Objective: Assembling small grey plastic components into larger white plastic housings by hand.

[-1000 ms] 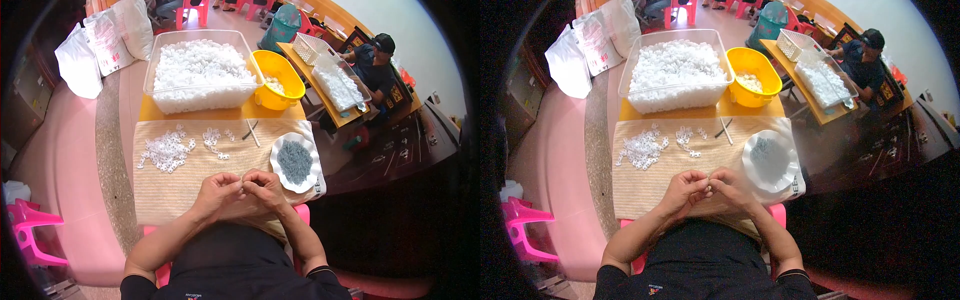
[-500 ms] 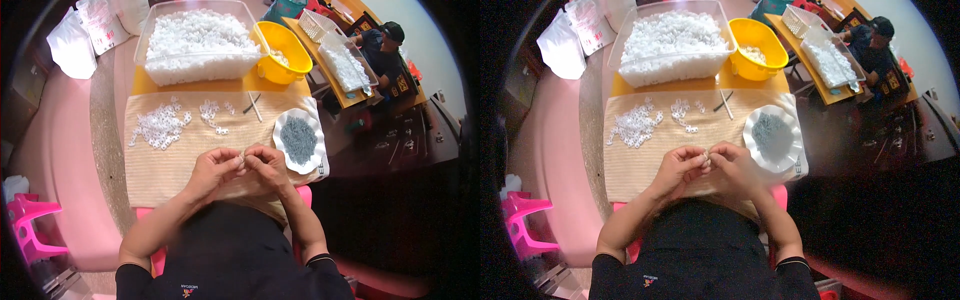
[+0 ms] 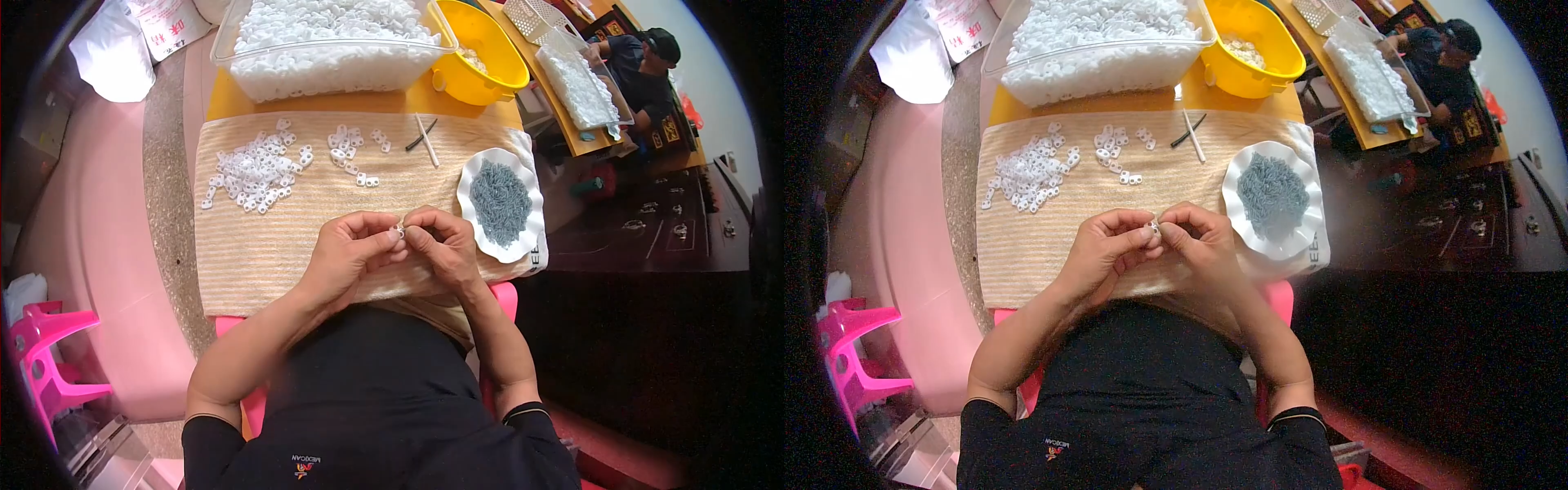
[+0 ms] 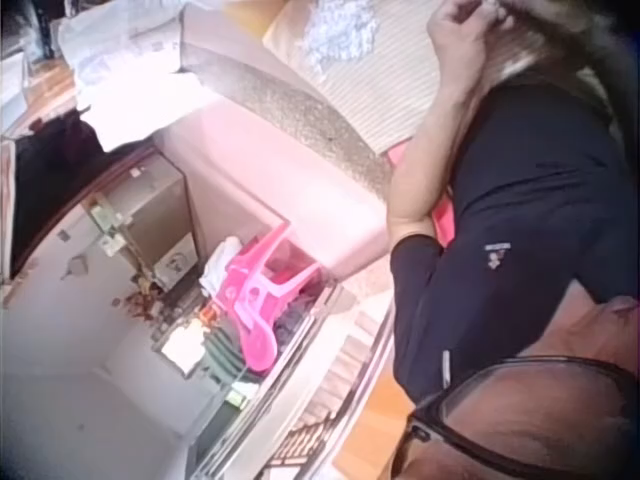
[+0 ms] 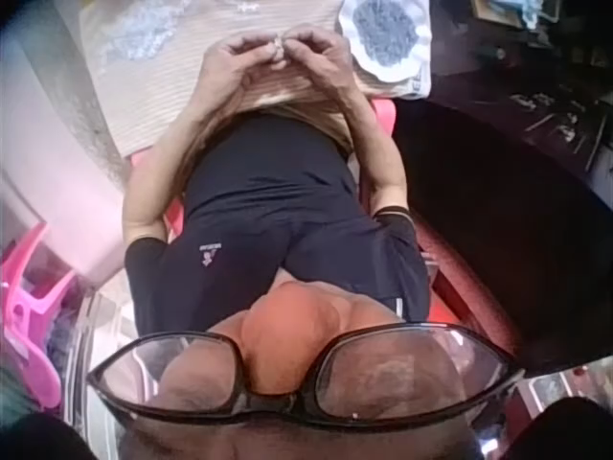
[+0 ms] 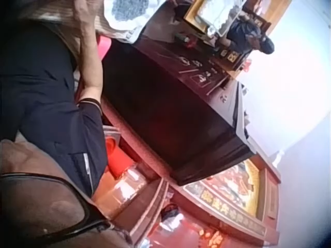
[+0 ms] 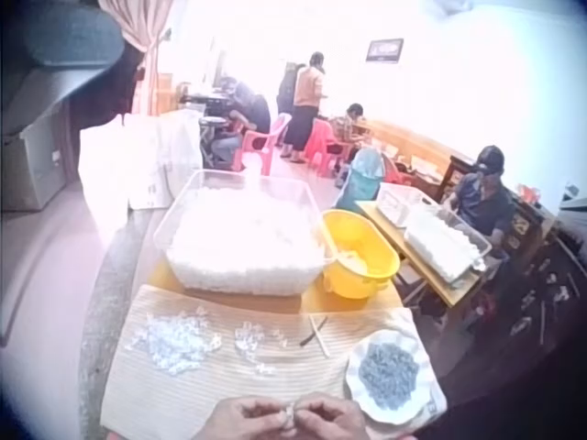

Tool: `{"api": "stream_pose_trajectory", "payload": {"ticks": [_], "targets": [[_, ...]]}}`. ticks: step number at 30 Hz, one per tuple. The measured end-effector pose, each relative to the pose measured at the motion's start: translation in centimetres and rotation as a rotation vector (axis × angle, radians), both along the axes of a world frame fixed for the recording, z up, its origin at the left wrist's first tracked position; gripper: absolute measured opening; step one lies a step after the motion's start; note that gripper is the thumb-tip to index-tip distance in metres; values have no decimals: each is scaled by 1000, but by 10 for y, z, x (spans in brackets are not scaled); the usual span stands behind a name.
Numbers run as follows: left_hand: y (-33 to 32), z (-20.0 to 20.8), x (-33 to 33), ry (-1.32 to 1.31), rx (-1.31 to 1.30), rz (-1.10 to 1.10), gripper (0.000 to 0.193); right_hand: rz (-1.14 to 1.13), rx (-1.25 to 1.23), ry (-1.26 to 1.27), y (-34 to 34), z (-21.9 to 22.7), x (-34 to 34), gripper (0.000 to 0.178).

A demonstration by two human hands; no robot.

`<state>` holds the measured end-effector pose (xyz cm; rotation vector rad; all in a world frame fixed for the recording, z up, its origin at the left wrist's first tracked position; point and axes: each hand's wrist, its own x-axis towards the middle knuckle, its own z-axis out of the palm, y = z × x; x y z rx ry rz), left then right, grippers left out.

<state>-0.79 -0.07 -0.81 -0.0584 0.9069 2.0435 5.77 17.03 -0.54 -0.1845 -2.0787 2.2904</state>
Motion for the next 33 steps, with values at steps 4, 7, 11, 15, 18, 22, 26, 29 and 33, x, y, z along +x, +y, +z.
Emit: {"api": "stream_pose_trajectory", "payload": {"ticks": [4,7,11,15,18,22,26,29,33], "targets": [[0,-2,1,8,-3,4,17,-3,-8,-8,-1,0,1,9],[0,2,0,8,-15,3,14,-11,5,-29,-1,0,1,10],[0,2,0,8,-31,2,14,-28,22,-52,0,0,2,10],[1,2,0,5,-26,-4,14,-26,5,-34,0,-1,1,11],[0,2,0,6,-24,-2,14,-19,-2,-32,0,-3,1,11],[0,1,1,11,-31,5,15,-17,37,-5,-1,-3,0,9],[0,1,1,28,-29,5,15,-11,58,0,1,-5,0,9],[0,-1,2,55,-49,8,17,8,81,9,0,0,-1,9],[1,-5,3,121,-87,12,17,32,57,-9,0,3,0,10]]}}
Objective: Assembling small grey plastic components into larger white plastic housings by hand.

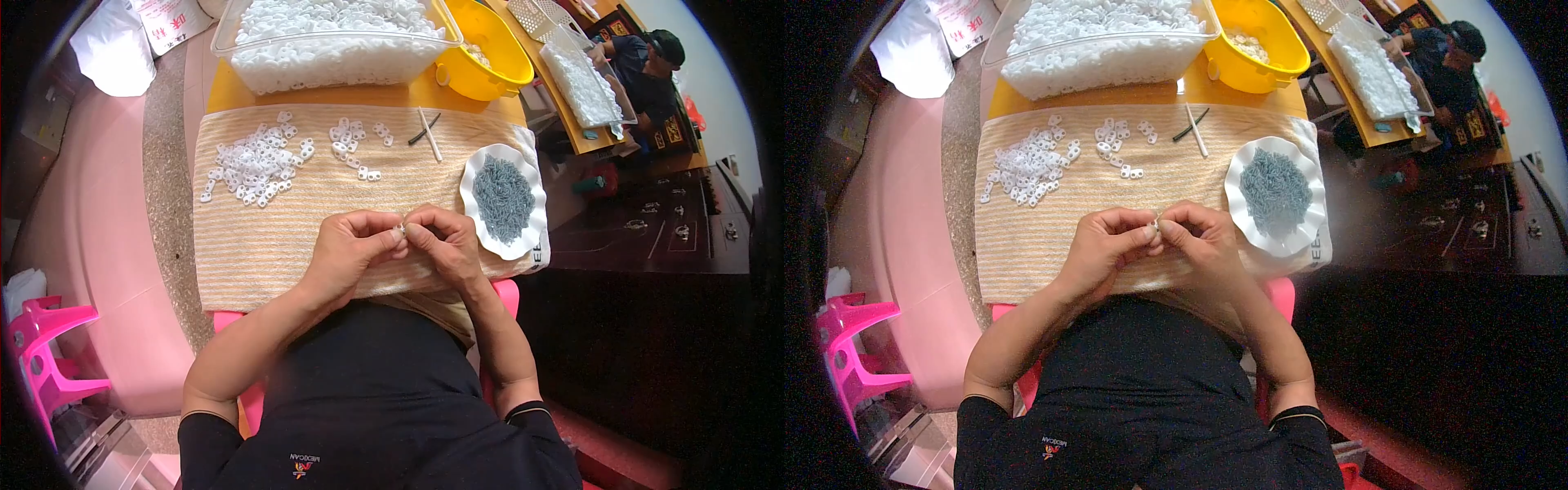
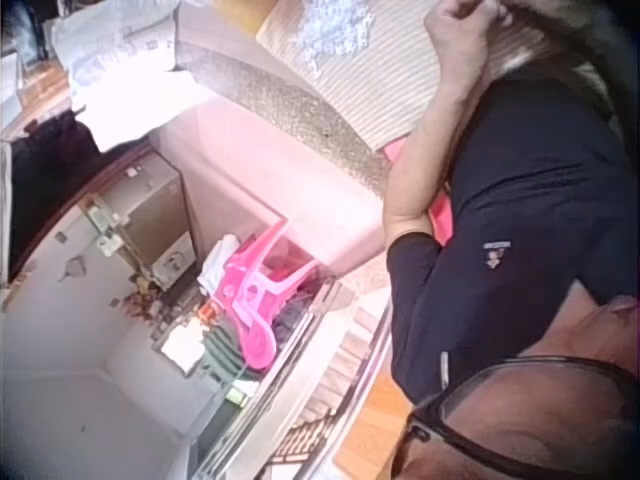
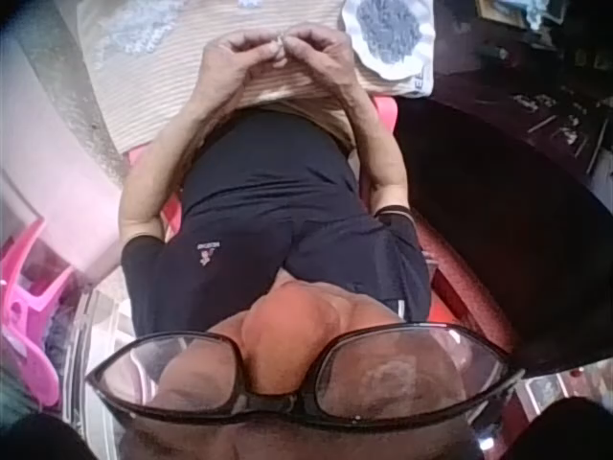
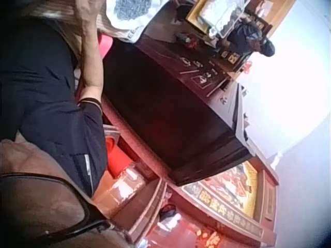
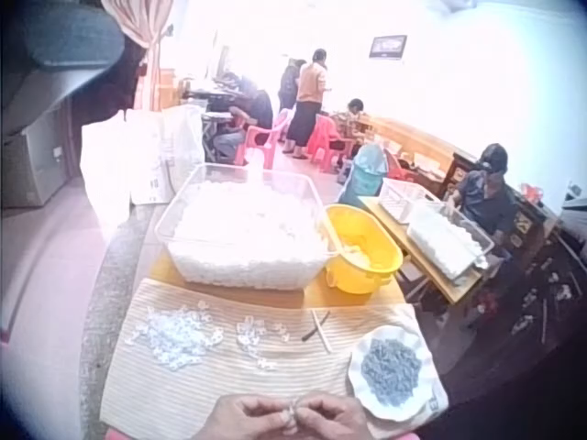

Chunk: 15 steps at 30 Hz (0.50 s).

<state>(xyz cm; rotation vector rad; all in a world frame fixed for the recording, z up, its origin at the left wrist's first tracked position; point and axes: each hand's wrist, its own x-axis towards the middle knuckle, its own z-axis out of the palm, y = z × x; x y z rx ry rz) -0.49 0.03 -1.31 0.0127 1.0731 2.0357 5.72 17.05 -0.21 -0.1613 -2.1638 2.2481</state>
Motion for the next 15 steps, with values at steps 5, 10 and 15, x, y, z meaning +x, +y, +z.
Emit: {"api": "stream_pose_trajectory", "payload": {"ticks": [5,10,15], "targets": [[0,2,4,92,-57,9,16,19,46,23,2,-4,2,11],[-1,3,3,172,-33,-9,15,27,-33,-24,2,-3,1,11],[0,3,-2,113,-8,-3,15,8,-140,-82,2,-1,1,12]]}}
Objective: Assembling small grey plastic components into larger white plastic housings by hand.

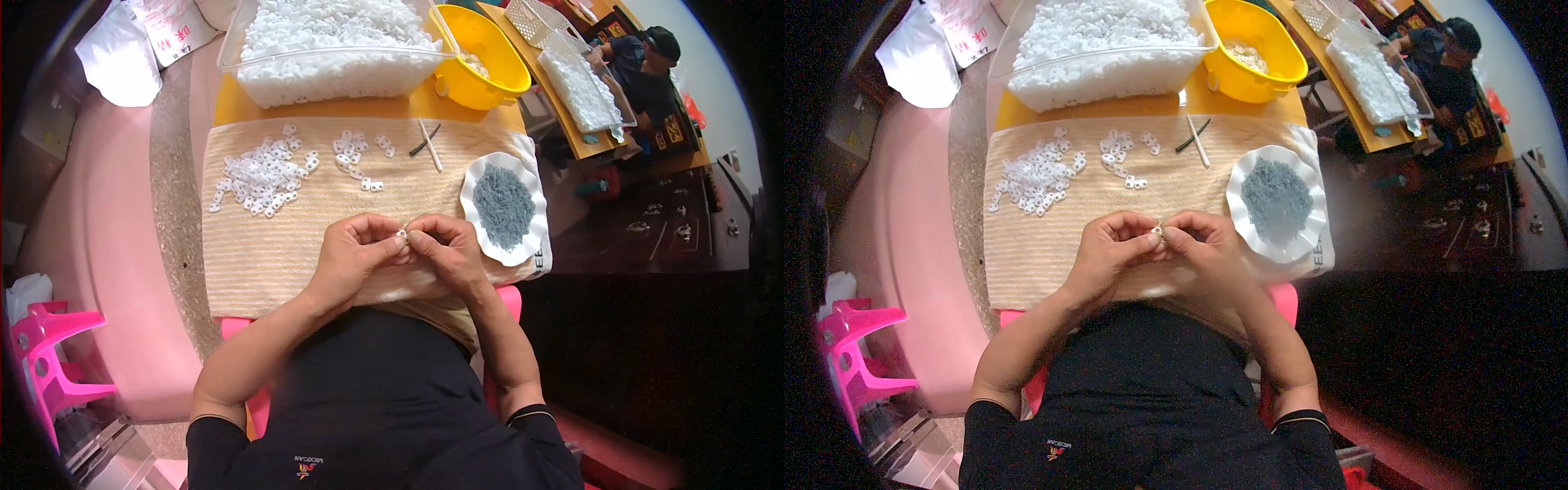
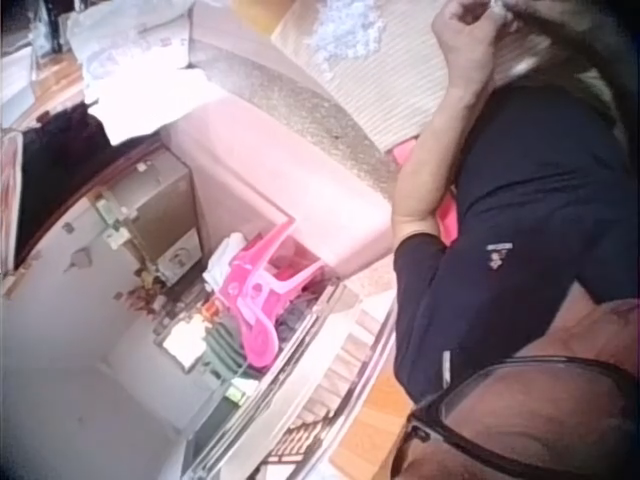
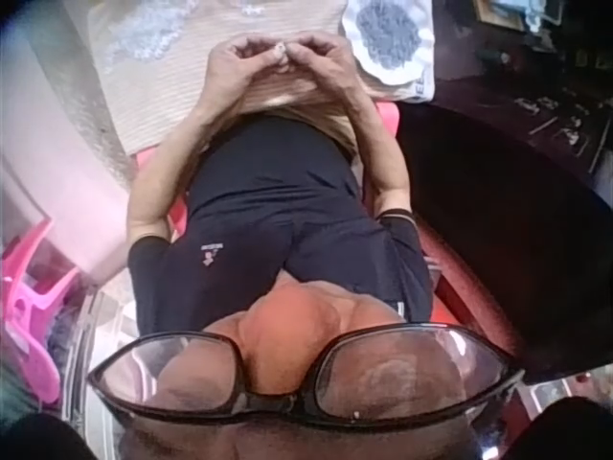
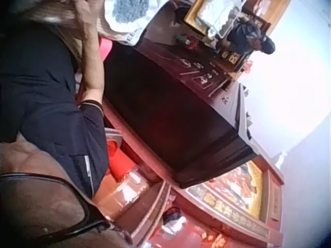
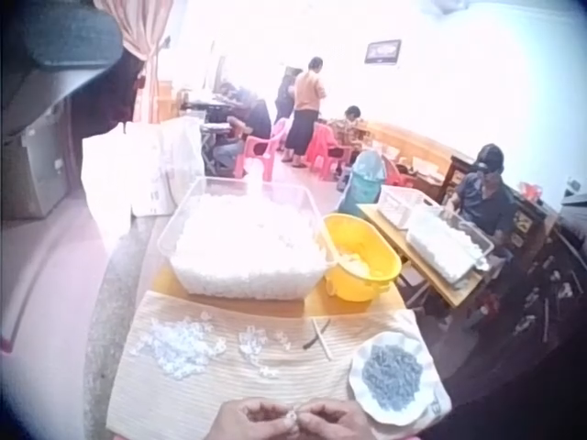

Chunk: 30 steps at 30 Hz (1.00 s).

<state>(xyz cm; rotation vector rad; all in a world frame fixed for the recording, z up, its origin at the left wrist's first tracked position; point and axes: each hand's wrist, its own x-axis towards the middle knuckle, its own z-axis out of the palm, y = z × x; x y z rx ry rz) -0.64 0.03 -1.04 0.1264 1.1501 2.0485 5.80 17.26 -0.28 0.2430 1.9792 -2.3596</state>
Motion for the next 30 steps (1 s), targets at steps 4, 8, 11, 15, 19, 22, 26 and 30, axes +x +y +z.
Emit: {"api": "stream_pose_trajectory", "payload": {"ticks": [4,8,11,15,19,22,26,30], "targets": [[0,-1,-2,-17,14,-13,15,-9,-19,-23,1,-2,-1,12],[-1,0,-2,-24,25,-6,15,7,14,-27,1,-1,-2,11],[-1,0,-2,0,6,-7,14,16,51,-19,0,2,-2,12],[-1,2,1,-1,-22,0,14,29,122,21,-2,2,-2,13],[-1,6,4,8,-58,30,15,7,136,26,-5,4,0,14],[-2,3,3,32,-42,21,15,4,150,15,-5,3,0,14],[-2,4,1,33,-38,14,15,-2,232,7,-4,4,-1,14],[-3,5,0,5,-1,3,16,-17,155,-27,-6,12,-3,14]]}}
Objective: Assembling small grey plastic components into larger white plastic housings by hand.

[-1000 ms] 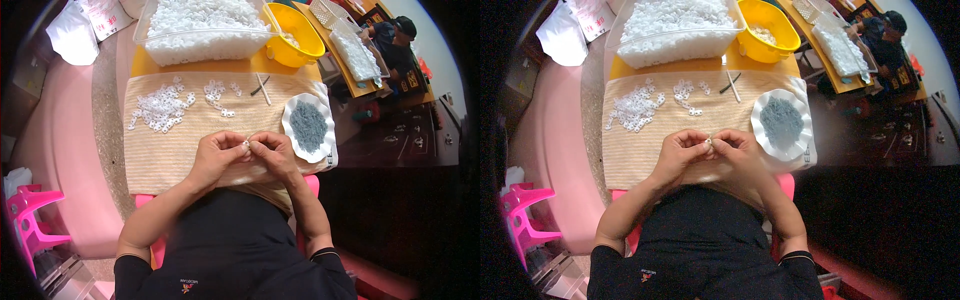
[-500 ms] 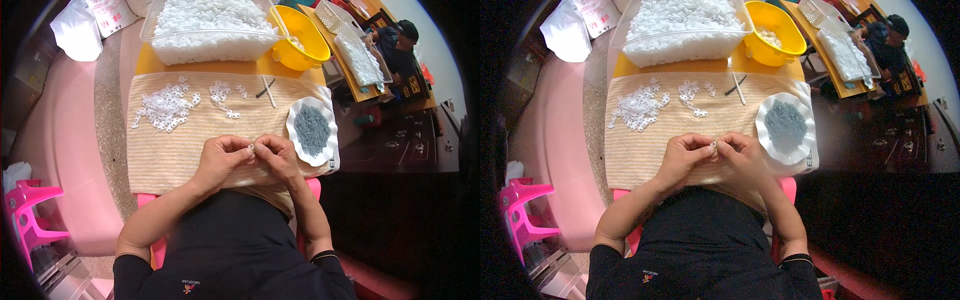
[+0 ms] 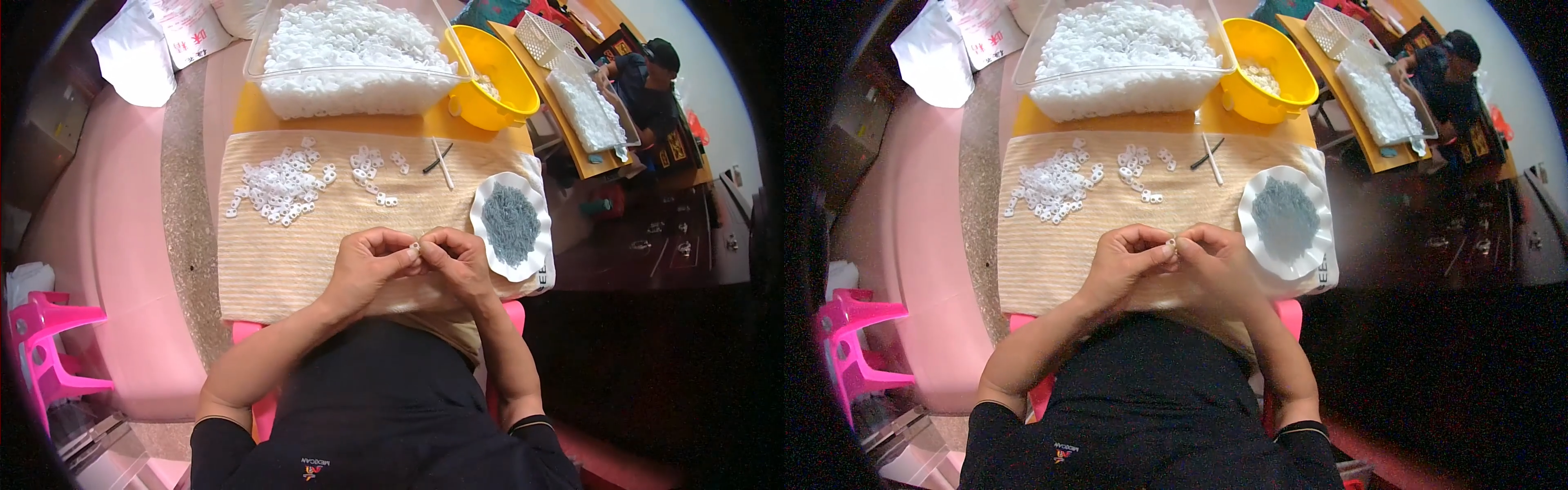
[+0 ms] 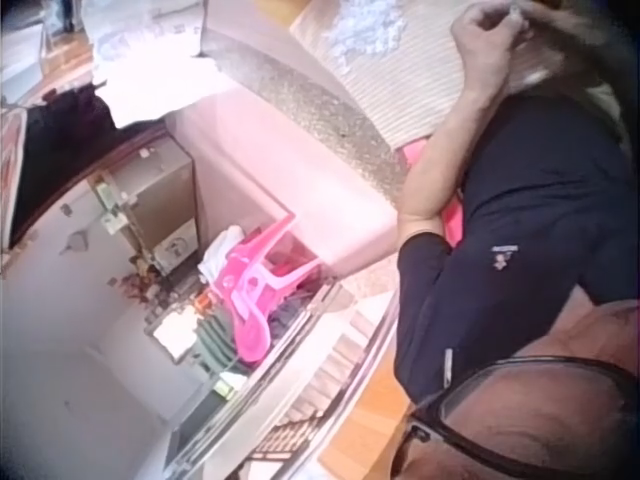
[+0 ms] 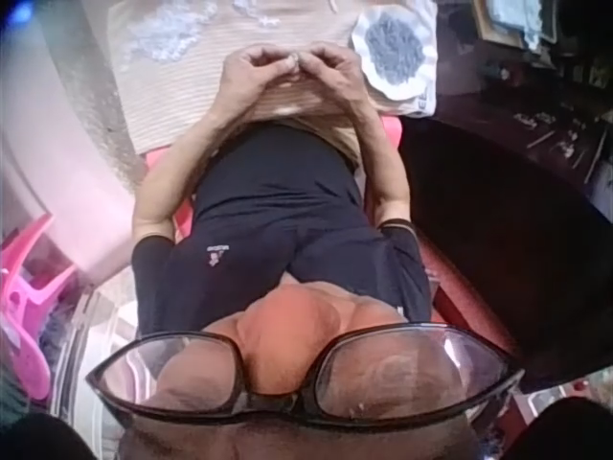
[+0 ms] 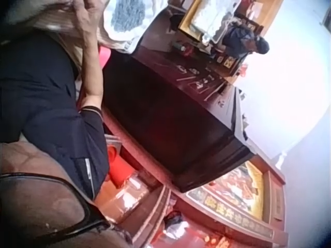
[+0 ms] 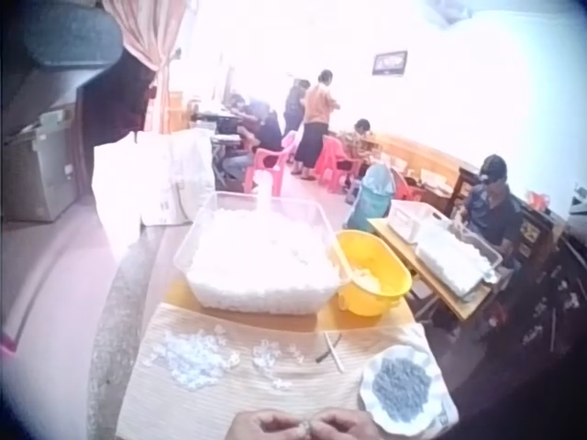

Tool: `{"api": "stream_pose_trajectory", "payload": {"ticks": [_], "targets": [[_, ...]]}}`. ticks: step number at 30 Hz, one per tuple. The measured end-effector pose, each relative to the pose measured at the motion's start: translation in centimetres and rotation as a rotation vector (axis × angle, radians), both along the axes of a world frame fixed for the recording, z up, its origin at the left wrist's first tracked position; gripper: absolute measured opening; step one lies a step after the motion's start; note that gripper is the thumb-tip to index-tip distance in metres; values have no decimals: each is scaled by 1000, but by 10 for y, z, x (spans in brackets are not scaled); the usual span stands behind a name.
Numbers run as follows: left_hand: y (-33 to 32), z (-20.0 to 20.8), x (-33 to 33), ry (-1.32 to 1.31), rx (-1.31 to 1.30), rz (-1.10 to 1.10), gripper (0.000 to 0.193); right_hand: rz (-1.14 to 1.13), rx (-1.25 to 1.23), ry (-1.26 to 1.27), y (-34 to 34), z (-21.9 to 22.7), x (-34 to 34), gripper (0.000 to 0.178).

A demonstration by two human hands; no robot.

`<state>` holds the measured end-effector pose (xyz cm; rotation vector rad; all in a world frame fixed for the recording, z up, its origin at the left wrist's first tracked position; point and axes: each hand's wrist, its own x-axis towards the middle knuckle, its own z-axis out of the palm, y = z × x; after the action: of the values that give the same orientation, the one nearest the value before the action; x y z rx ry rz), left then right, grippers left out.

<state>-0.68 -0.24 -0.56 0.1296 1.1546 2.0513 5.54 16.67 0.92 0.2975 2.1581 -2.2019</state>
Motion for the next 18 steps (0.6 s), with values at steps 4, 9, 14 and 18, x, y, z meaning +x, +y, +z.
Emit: {"api": "stream_pose_trajectory", "payload": {"ticks": [4,9,14,18], "targets": [[-3,7,-2,-35,5,7,16,3,3,-26,2,2,-3,16],[-6,13,-4,-65,61,48,16,-15,48,47,12,-1,-10,21],[-12,31,2,-129,147,172,15,-1,66,35,7,6,-33,19],[-20,45,7,46,224,206,14,242,147,213,-22,11,-55,17]]}}
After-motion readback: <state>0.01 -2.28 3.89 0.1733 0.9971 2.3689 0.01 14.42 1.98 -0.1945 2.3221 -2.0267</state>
